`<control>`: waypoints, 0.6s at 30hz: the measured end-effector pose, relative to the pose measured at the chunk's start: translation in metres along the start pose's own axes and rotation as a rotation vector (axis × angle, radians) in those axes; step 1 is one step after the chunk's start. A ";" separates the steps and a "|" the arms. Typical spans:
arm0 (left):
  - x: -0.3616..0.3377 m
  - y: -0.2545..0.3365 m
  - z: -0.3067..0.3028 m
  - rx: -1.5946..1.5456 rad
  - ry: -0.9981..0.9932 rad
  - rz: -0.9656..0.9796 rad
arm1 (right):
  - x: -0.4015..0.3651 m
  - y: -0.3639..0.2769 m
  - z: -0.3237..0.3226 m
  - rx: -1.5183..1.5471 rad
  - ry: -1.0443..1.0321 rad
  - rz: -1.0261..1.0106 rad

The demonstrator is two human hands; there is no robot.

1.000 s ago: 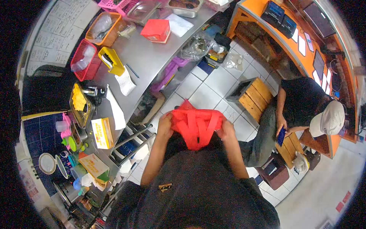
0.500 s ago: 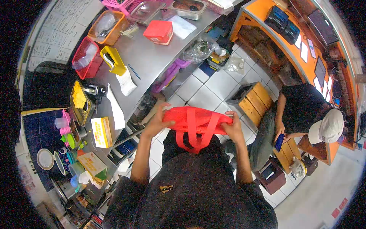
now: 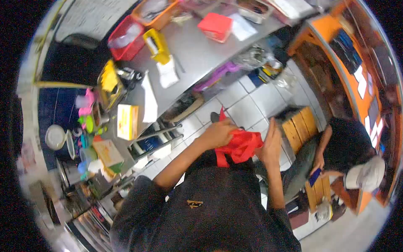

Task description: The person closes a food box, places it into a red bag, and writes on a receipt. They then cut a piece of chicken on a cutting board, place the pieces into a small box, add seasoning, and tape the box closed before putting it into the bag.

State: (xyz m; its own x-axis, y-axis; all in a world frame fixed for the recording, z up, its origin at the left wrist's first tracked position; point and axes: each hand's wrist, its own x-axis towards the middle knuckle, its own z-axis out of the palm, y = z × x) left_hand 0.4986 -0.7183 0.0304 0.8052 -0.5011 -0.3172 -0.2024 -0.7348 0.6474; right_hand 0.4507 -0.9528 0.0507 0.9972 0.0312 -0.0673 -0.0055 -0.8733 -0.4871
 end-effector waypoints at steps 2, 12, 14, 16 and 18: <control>-0.006 0.006 -0.008 -0.042 0.044 0.119 | 0.004 -0.024 0.009 0.080 -0.059 -0.253; -0.103 -0.057 -0.096 -0.512 0.382 -0.115 | 0.039 -0.087 0.059 0.556 -0.202 -0.124; -0.135 -0.106 -0.099 -0.193 0.698 -0.172 | 0.040 -0.107 0.054 0.439 -0.293 -0.173; -0.178 -0.125 -0.117 -0.134 0.727 -0.240 | 0.040 -0.150 0.042 0.352 -0.321 -0.241; -0.205 -0.122 -0.124 -0.085 0.754 -0.310 | 0.039 -0.195 0.047 0.231 -0.387 -0.291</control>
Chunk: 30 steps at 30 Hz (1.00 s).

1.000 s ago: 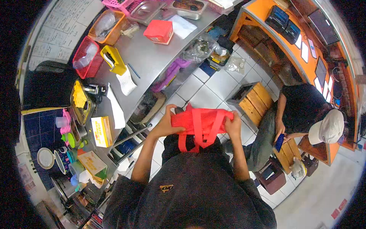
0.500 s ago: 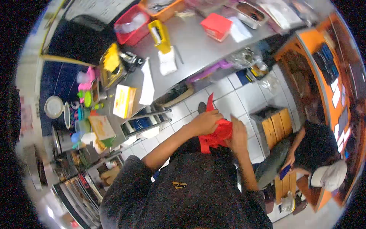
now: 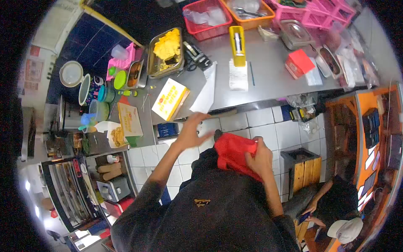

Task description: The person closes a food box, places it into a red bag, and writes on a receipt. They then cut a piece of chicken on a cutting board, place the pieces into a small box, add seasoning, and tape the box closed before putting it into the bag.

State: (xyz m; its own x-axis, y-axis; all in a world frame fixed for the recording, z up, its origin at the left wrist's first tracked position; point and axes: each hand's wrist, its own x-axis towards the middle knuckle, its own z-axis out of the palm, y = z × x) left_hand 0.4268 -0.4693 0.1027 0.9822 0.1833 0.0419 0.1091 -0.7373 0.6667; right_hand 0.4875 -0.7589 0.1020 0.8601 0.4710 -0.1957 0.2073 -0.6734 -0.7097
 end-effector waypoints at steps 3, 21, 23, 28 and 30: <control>-0.025 0.005 -0.012 -0.082 -0.127 0.130 | 0.034 -0.022 0.047 0.070 -0.053 -0.121; -0.011 -0.137 -0.089 0.392 0.224 -0.090 | 0.129 -0.135 0.164 -0.160 -0.179 -0.306; -0.001 -0.143 -0.085 0.475 0.119 -0.131 | 0.145 -0.134 0.161 -0.280 -0.265 -0.453; 0.002 -0.159 -0.061 0.548 0.128 -0.115 | 0.177 -0.137 0.184 0.059 -0.282 -0.253; 0.004 -0.160 -0.059 0.541 0.133 -0.110 | 0.189 -0.119 0.209 0.172 -0.336 -0.195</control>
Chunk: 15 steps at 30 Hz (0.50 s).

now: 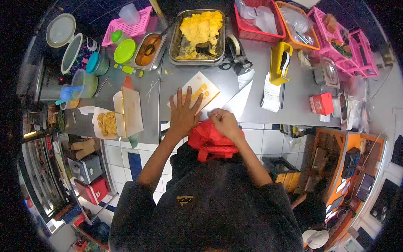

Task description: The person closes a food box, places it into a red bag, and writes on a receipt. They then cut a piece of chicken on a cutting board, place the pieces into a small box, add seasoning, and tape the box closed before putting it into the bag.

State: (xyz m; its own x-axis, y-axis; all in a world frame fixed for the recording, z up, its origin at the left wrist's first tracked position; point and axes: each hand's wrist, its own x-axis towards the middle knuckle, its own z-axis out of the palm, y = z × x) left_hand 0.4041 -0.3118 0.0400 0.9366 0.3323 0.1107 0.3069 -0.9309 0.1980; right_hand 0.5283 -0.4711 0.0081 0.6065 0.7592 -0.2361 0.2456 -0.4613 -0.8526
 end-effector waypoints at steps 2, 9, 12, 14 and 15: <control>-0.001 -0.001 0.000 -0.001 -0.007 -0.006 | 0.009 0.006 0.010 0.192 -0.086 0.020; 0.000 -0.003 0.006 0.003 0.009 -0.006 | 0.028 0.022 0.034 0.540 -0.080 -0.049; 0.000 -0.003 0.009 0.016 0.017 -0.007 | 0.034 0.024 0.037 0.535 -0.070 0.001; 0.000 -0.003 0.009 0.016 0.020 -0.006 | 0.038 0.022 0.036 0.347 -0.050 0.111; 0.000 -0.004 0.009 0.020 0.004 -0.010 | 0.039 0.014 0.034 0.348 -0.046 0.111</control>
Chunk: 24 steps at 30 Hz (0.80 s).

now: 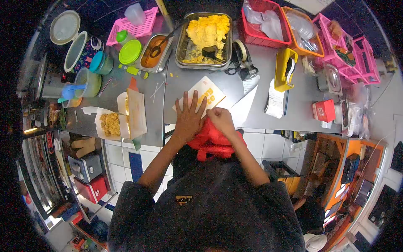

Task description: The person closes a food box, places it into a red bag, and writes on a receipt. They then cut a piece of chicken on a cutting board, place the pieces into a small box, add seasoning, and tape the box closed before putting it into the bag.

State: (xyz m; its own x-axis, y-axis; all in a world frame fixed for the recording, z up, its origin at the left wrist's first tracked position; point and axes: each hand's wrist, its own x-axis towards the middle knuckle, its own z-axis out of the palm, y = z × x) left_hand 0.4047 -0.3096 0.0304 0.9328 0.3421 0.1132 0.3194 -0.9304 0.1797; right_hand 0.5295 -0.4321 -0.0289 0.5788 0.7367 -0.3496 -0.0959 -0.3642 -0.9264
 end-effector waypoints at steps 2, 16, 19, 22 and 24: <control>0.000 0.000 -0.002 0.003 -0.014 0.005 | -0.003 -0.029 0.002 -0.316 0.102 0.097; 0.000 -0.003 -0.016 -0.011 -0.106 0.066 | -0.113 -0.057 -0.062 -0.326 -0.003 0.184; 0.022 0.000 -0.020 -0.172 -0.010 -0.049 | -0.148 -0.062 -0.073 -0.168 -0.085 0.003; 0.052 0.004 -0.020 -0.202 -0.147 -0.125 | -0.168 -0.067 -0.074 -0.052 -0.002 -0.075; 0.058 0.006 -0.018 -0.137 -0.143 -0.111 | -0.178 -0.073 -0.079 -0.514 0.286 0.221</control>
State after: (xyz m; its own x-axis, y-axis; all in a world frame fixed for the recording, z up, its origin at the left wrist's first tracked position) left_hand 0.4576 -0.2925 0.0559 0.9104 0.4104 -0.0529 0.4052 -0.8581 0.3154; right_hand 0.4974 -0.5816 0.1120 0.7905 0.4571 -0.4076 0.1226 -0.7702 -0.6259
